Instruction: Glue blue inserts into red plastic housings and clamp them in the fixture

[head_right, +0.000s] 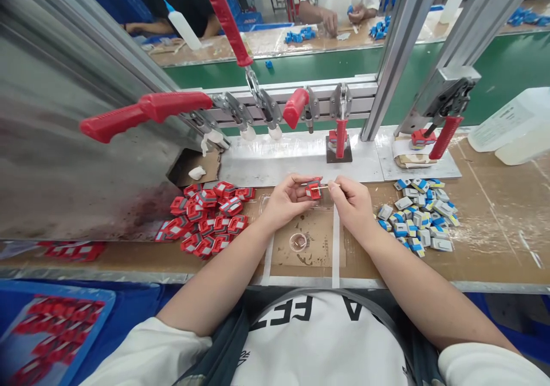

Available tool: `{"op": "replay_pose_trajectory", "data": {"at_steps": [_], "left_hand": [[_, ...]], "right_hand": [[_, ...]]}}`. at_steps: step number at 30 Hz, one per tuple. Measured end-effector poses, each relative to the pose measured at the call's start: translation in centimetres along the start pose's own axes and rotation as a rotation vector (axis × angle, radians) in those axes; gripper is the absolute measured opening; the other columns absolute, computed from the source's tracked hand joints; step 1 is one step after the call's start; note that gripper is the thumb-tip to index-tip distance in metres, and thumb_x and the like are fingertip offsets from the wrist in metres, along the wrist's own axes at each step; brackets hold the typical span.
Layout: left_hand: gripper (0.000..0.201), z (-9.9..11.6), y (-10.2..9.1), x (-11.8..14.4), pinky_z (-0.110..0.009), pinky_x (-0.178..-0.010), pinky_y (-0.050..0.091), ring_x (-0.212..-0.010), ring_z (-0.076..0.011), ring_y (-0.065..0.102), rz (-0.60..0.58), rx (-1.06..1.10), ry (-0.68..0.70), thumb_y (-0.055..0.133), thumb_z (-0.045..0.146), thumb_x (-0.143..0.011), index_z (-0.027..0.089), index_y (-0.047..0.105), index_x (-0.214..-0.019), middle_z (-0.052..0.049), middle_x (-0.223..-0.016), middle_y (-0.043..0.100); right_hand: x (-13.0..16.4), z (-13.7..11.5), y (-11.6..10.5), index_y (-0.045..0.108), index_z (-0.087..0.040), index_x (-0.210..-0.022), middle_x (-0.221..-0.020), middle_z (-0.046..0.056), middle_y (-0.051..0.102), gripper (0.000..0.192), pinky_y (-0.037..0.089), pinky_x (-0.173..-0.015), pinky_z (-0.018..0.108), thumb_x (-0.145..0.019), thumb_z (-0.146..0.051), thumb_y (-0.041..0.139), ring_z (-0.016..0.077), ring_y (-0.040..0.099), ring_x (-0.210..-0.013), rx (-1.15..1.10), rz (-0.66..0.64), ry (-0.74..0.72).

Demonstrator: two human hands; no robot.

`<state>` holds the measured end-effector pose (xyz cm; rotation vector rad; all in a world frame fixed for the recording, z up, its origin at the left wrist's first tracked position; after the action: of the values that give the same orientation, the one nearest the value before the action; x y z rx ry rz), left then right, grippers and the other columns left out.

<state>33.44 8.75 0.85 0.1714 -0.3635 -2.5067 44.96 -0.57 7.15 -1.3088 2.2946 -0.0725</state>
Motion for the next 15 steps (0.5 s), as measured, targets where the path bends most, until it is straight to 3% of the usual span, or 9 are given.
{"op": "replay_pose_trajectory", "data": {"at_steps": [15], "left_hand": [[0.052,0.6,-0.22,-0.01,-0.044,-0.103,0.058,-0.115,-0.0256,0.071,0.023,-0.022,0.041,0.089,0.02,-0.074,0.018,0.062,-0.118,-0.015,-0.147,0.059]], "right_hand": [[0.0,-0.12,0.25,0.035,-0.021,-0.062,-0.06,-0.005,0.032,0.04,0.028,-0.057,0.028,-0.097,-0.028,0.052,0.0112,0.034,-0.057,0.049,-0.019,-0.017]]}}
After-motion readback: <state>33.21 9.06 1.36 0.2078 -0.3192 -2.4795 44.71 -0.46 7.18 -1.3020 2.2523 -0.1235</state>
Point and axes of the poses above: each hand's wrist, its own x-axis away from the middle knuckle, its own y-axis out of the palm, z = x × y, the point moved 10 cm from there along -x, towards the middle knuckle
